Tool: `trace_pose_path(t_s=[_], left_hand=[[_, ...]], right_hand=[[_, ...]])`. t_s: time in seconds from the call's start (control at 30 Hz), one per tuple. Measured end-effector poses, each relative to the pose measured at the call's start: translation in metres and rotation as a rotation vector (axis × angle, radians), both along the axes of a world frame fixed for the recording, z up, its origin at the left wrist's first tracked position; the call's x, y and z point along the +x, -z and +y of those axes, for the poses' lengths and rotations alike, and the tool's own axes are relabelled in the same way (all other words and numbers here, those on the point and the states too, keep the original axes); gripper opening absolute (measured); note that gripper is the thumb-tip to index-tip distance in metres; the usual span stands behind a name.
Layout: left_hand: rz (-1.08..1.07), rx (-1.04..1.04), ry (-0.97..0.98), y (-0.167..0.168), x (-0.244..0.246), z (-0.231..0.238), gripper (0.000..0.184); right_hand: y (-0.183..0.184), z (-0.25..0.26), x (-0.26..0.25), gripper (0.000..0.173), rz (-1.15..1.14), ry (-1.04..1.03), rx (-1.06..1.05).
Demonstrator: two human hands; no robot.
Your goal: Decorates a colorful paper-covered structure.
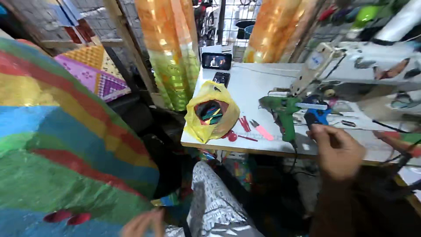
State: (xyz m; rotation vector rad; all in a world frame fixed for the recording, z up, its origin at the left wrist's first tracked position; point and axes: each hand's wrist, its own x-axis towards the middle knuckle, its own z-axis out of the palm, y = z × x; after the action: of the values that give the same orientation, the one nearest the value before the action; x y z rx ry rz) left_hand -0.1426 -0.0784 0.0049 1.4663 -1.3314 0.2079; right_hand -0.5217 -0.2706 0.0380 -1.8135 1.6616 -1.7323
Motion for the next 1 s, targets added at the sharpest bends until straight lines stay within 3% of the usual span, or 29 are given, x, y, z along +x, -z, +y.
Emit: trace_pose_path(t_s=[0.07,0.2,0.4,0.6,0.8,0.9,1.0], left_hand=[[-0.128,0.124,0.239,0.016,-0.048,-0.055,0.015],[-0.372,0.184,0.483,0.013,-0.098,-0.147,0.028],[-0.634,0.462,0.498,0.022,-0.118,-0.208,0.035],[-0.516,0.342,0.622,0.029,-0.106,-0.212,0.025],[-0.493,0.208,0.531,0.031,-0.109,-0.217,0.016],[-0.284,0.179,0.484,0.020,-0.111,-0.215,0.018],[0.163,0.232,0.492,0.005,-0.104,-0.203,0.023]], right_hand=[[0.010,-0.012,0.000,0.045,0.007,0.133,0.159],[0.016,-0.042,0.005,0.076,0.025,0.113,0.428],[0.019,-0.074,0.010,0.058,0.108,0.069,0.502],[0.024,-0.089,0.014,0.054,0.071,0.042,0.518],[0.032,-0.091,0.018,0.049,-0.047,0.083,0.402],[0.021,-0.068,0.020,0.049,-0.219,0.063,0.329],[0.011,-0.032,0.018,0.041,-0.387,-0.118,0.245]])
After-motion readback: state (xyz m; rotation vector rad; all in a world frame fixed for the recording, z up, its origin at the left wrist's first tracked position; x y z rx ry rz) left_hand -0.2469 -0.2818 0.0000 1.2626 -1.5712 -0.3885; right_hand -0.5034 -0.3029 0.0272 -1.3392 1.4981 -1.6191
